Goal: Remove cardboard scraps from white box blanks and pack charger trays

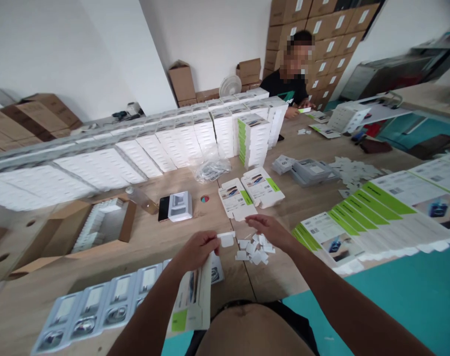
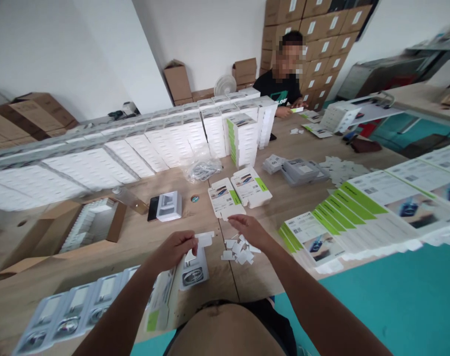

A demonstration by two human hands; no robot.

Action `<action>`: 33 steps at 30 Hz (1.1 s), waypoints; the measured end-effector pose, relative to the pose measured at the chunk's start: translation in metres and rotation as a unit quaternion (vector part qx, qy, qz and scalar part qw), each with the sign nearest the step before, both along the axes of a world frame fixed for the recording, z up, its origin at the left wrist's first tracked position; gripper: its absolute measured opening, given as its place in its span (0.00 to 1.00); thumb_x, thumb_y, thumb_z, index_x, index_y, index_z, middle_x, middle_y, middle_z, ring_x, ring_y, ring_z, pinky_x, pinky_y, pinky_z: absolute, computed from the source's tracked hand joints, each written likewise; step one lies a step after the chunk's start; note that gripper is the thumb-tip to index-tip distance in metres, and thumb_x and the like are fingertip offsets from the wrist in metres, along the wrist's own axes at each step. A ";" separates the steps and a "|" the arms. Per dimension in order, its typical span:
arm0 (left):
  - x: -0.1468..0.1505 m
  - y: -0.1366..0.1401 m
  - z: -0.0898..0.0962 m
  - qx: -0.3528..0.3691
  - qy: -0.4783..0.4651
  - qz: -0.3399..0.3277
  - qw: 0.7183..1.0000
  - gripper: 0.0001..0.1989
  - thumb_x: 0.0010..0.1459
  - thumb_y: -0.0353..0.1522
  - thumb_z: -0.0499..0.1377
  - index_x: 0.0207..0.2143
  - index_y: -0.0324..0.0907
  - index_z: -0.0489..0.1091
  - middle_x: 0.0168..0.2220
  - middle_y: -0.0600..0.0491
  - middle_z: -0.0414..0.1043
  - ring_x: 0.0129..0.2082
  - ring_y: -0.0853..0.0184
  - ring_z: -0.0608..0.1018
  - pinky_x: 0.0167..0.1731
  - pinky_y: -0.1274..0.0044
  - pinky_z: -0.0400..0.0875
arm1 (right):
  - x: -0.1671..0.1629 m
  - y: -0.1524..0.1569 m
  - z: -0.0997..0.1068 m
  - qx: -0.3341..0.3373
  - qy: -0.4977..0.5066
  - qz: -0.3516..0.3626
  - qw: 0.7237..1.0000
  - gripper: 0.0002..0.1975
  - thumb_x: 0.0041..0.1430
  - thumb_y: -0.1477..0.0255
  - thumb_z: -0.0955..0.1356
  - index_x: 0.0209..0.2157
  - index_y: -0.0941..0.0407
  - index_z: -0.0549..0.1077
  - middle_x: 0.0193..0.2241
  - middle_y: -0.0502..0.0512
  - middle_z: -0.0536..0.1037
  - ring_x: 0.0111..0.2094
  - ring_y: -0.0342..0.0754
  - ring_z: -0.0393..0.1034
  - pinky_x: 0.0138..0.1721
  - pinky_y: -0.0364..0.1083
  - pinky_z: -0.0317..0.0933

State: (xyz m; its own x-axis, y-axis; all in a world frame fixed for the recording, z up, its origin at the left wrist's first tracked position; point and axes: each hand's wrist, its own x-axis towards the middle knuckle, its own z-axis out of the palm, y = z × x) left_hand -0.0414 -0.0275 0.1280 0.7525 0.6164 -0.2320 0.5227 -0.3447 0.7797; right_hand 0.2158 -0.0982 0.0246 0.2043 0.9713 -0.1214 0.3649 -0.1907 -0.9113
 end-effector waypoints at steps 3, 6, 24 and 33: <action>0.007 -0.002 0.001 0.018 -0.012 0.003 1.000 0.16 0.61 0.37 0.52 0.23 0.41 0.71 0.21 0.59 0.67 0.23 0.72 0.66 0.28 0.80 0.58 | -0.033 -0.001 0.028 0.052 0.161 0.064 0.984 0.18 0.56 0.60 0.69 0.47 0.53 0.75 0.41 0.52 0.81 0.38 0.46 0.74 0.36 0.43 0.65; 0.011 0.001 -0.001 0.053 -0.025 0.041 0.997 0.18 0.61 0.39 0.53 0.22 0.41 0.70 0.21 0.58 0.68 0.23 0.71 0.68 0.29 0.79 0.59 | -0.048 -0.003 0.039 0.066 0.227 0.042 0.971 0.09 0.49 0.66 0.73 0.30 0.57 0.77 0.23 0.48 0.77 0.26 0.42 0.67 0.30 0.43 0.60; 0.015 0.019 0.042 -0.161 -0.146 0.089 0.972 0.21 0.46 0.45 0.68 0.35 0.37 0.75 0.31 0.50 0.76 0.28 0.66 0.74 0.29 0.77 0.67 | -0.053 -0.015 0.086 0.191 0.282 -0.090 0.936 0.12 0.52 0.61 0.74 0.31 0.56 0.76 0.27 0.51 0.78 0.28 0.44 0.68 0.31 0.43 0.61; 0.014 0.018 0.069 -0.214 -0.235 0.002 0.948 0.19 0.52 0.37 0.66 0.44 0.37 0.74 0.37 0.49 0.77 0.36 0.64 0.76 0.37 0.76 0.67 | -0.028 -0.013 0.133 0.448 -0.150 -0.037 0.880 0.09 0.60 0.76 0.67 0.39 0.50 0.77 0.53 0.57 0.72 0.55 0.52 0.66 0.56 0.56 0.61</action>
